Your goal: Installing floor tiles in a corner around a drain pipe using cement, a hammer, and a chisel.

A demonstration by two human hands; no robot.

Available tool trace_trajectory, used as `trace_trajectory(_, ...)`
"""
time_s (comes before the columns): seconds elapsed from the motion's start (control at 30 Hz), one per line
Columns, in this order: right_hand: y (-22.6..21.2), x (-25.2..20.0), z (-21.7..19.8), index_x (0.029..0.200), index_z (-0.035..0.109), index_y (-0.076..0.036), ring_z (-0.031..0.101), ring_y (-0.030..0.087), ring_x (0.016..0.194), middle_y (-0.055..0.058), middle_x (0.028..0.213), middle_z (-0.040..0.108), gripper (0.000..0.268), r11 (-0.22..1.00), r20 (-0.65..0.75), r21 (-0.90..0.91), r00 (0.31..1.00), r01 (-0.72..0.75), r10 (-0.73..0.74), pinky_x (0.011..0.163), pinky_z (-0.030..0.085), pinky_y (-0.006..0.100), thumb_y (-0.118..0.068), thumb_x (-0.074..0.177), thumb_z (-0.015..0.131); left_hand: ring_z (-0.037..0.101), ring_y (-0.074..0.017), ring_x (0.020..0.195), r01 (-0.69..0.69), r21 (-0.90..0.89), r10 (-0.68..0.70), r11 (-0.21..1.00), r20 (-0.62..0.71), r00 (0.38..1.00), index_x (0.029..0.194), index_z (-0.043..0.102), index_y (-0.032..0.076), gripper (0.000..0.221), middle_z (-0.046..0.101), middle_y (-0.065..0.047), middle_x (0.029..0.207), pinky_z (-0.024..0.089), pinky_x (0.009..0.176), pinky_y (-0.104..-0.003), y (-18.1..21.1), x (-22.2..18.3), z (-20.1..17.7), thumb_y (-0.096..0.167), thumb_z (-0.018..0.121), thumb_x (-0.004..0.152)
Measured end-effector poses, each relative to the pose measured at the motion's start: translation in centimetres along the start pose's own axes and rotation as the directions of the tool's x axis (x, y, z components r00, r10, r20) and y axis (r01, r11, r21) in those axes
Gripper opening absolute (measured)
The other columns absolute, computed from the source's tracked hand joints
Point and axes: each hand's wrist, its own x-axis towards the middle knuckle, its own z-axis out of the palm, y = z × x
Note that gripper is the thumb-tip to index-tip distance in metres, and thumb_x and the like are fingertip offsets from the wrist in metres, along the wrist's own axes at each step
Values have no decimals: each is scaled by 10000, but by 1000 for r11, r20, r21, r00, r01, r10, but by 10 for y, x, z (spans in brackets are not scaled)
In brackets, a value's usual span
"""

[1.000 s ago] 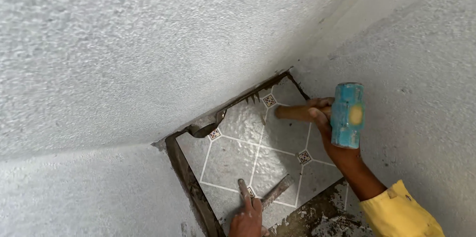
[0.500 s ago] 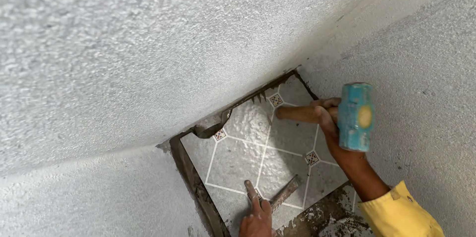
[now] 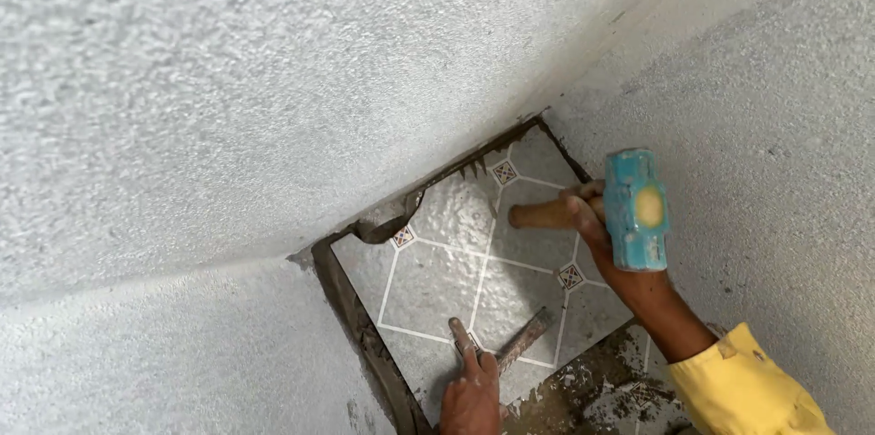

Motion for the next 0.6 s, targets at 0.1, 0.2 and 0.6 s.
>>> trace_trajectory(0.1,5,-2,-2,912,562,-33,729,203,1067,96,993,673,200,986,34,138,996,-90,86,821,583,338,-176,997,675,725,-333,911,-23,-71,18,997,-69,997,1454,292,-59,830,-250,-444,1583,619,827,-321,-2,6,-5,231,840,902)
trace_trajectory(0.2,12,-14,-8,819,539,-58,753,198,989,95,989,708,274,994,-1,-38,995,99,-99,756,590,323,-182,1016,684,732,-354,928,-38,-35,37,999,-31,999,1408,363,-54,681,-270,-488,1576,592,874,-333,6,-2,-5,83,809,912)
trace_trajectory(0.6,-16,-100,-119,1023,723,-96,717,214,699,73,815,737,266,870,-31,-394,951,-295,308,623,589,374,-337,911,698,525,-258,984,-155,-749,-129,644,-306,943,1492,262,47,562,450,-137,1340,442,789,-361,24,19,12,347,548,1112)
